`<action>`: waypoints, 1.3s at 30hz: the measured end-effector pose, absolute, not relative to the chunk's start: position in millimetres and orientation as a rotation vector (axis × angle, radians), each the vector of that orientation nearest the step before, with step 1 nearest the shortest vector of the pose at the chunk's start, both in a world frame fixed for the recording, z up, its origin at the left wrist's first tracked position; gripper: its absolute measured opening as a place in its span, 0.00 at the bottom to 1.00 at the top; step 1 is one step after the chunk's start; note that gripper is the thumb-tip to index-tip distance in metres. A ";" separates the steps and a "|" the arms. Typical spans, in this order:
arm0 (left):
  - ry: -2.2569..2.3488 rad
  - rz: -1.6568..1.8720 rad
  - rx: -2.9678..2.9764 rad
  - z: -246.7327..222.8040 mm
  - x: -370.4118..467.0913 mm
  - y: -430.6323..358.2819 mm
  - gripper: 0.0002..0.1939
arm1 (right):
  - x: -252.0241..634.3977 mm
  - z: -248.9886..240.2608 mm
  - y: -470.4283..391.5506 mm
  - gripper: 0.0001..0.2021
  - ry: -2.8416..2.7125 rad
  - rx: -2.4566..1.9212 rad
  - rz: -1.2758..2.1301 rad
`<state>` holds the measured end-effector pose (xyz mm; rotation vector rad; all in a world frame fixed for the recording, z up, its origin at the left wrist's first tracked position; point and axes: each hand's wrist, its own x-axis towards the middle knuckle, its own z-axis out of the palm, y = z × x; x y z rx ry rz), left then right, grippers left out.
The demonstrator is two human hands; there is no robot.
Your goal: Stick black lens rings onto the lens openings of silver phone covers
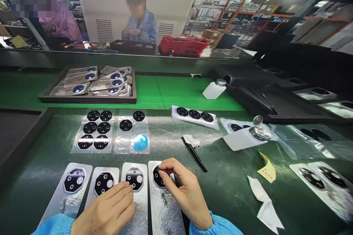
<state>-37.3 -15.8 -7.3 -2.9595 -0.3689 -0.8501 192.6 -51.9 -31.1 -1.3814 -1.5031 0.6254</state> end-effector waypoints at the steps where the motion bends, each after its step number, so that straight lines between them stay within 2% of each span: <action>1: -0.365 -0.848 -2.957 -7.6 -37.6 -15.9 0.16 | 191.6 -30.2 -51.5 0.05 -1.515 -1.373 0.618; 12: -0.355 -0.795 -2.925 -16.5 -40.4 -17.6 0.17 | 174.8 -25.2 -48.3 0.06 -1.696 -1.270 0.621; 26: -0.367 -0.763 -2.931 -17.9 -40.0 -19.2 0.16 | 143.1 -41.2 -47.8 0.13 -2.060 -1.282 0.018; 39: -0.394 -0.738 -2.945 -20.1 -41.0 -21.8 0.15 | 144.1 -50.2 -45.9 0.15 -2.022 -1.295 0.013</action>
